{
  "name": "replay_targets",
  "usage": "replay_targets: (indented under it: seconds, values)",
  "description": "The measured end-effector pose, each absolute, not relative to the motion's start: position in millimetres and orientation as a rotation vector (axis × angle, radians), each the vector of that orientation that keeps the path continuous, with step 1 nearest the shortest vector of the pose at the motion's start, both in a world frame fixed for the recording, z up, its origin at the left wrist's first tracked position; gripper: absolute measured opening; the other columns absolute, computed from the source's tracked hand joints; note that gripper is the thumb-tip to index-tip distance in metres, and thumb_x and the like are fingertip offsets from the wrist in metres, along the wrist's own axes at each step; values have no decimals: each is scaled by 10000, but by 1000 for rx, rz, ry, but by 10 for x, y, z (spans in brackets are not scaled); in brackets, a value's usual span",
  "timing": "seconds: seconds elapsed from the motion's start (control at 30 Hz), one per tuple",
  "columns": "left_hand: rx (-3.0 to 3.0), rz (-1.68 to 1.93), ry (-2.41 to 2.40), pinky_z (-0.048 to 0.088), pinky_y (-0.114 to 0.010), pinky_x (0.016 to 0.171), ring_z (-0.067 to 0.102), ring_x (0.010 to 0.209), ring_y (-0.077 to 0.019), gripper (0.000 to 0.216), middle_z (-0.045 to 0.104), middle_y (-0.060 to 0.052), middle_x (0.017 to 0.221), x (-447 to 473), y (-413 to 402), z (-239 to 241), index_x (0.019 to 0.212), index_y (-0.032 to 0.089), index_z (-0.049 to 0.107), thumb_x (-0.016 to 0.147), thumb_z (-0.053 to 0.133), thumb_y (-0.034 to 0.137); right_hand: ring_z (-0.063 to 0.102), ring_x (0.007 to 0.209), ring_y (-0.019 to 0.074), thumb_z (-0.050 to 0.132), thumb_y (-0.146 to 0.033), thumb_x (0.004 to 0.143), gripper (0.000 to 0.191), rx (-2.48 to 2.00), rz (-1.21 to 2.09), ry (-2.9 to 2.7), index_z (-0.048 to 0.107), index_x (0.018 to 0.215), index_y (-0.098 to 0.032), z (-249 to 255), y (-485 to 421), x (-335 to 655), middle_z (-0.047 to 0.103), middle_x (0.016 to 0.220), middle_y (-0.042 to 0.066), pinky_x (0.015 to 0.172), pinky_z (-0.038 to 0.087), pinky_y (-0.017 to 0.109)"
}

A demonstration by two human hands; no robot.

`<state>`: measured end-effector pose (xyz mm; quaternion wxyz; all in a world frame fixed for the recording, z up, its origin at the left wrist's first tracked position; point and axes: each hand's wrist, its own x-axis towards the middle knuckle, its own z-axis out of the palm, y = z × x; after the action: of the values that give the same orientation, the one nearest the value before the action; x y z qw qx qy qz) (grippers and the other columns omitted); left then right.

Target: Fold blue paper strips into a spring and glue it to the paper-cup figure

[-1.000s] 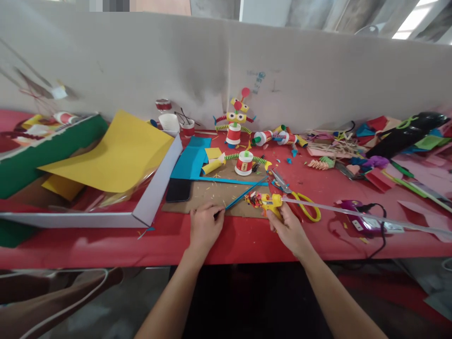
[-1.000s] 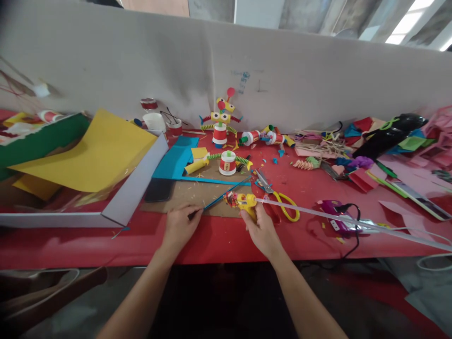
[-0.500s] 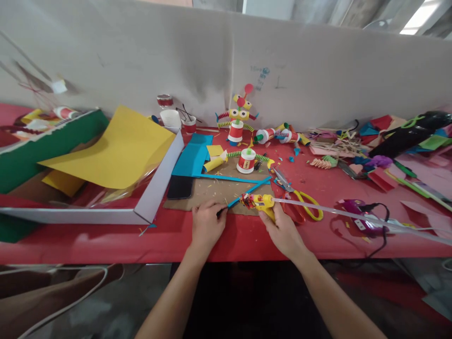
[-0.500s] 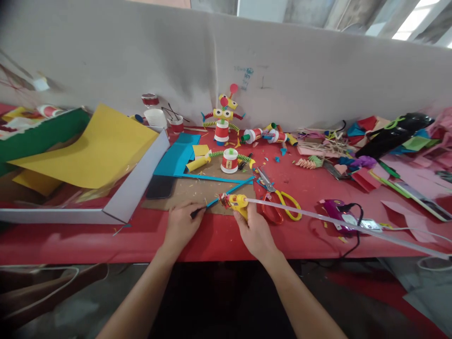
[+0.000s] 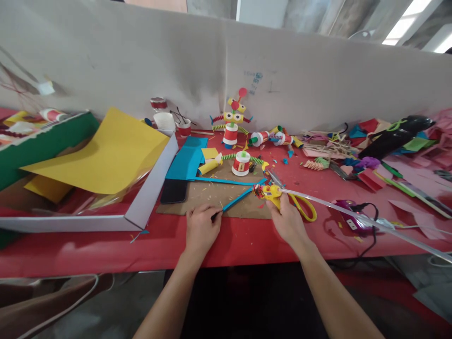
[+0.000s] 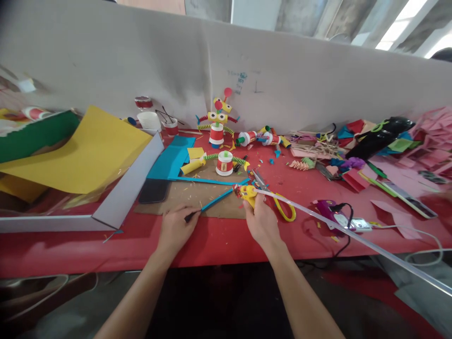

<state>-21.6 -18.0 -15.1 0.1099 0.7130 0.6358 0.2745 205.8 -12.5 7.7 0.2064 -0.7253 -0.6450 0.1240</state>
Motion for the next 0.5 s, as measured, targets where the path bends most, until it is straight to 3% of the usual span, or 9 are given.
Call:
replay_targets:
  seconds: [0.27,0.5]
  values:
    - [2096,814,1868,395,-315,723,629,878,-196,186,715,-26,914,-207,-179,-145,857,247,719,828,535,230,673,781,271,391,-386,904,343,-1759,675,-1888,426,1193,-203,155,-381,1758,700,841,85,600,433,305]
    - [2065,809,1859,408,-318,753,628,881,-198,198,715,-37,913,-213,-177,-153,872,251,726,831,533,235,673,819,274,399,-385,899,328,-1803,642,-1856,433,1172,-206,119,-276,1853,701,888,92,630,440,308]
